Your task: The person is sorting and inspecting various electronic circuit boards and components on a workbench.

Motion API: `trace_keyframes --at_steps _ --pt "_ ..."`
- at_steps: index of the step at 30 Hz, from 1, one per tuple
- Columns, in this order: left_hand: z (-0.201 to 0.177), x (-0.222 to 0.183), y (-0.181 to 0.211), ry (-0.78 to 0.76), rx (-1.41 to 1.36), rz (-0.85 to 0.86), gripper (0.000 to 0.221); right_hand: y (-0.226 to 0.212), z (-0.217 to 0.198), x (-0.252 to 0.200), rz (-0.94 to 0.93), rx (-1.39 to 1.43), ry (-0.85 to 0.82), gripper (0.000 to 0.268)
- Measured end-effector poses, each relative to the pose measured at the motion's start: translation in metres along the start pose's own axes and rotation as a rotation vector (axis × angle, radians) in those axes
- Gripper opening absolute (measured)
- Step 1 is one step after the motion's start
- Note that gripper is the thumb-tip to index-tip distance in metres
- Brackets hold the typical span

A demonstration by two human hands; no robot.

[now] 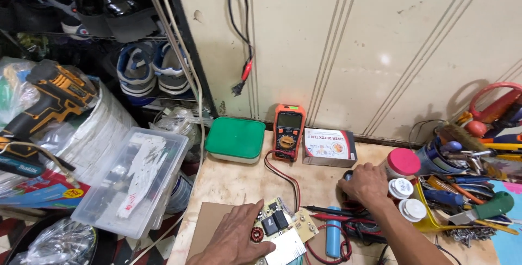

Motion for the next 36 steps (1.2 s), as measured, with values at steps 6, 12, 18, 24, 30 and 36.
trace_keyframes --at_steps 6,12,18,24,30,36 --pt "-0.011 -0.003 0.009 -0.096 0.000 -0.087 0.115 0.005 -0.044 -0.003 0.056 0.307 -0.100 0.065" --pt "-0.014 -0.005 0.009 -0.117 0.034 -0.092 0.117 0.018 -0.065 -0.004 -0.023 0.362 0.038 0.062" --pt "-0.021 -0.027 0.020 -0.257 0.079 -0.151 0.128 0.092 -0.060 0.026 -0.080 -0.028 0.075 0.071" --pt "-0.029 -0.063 0.029 -0.208 0.113 -0.150 0.124 0.115 -0.051 0.017 -0.072 -0.053 -0.021 0.083" --pt "-0.035 -0.090 0.022 -0.265 0.147 -0.249 0.114 0.102 -0.054 0.005 -0.049 -0.093 -0.041 0.061" --pt "-0.023 -0.090 -0.007 -0.058 0.242 -0.180 0.116 0.104 -0.046 -0.007 -0.053 -0.047 0.031 0.073"
Point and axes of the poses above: each hand's wrist, its own x-axis towards the middle knuckle, its own z-axis out of the palm, y = z × x, the point moved 3 cm from there along x, towards the middle knuckle, and after that the axes turned 6 degrees about -x, right-handed, at the moved point
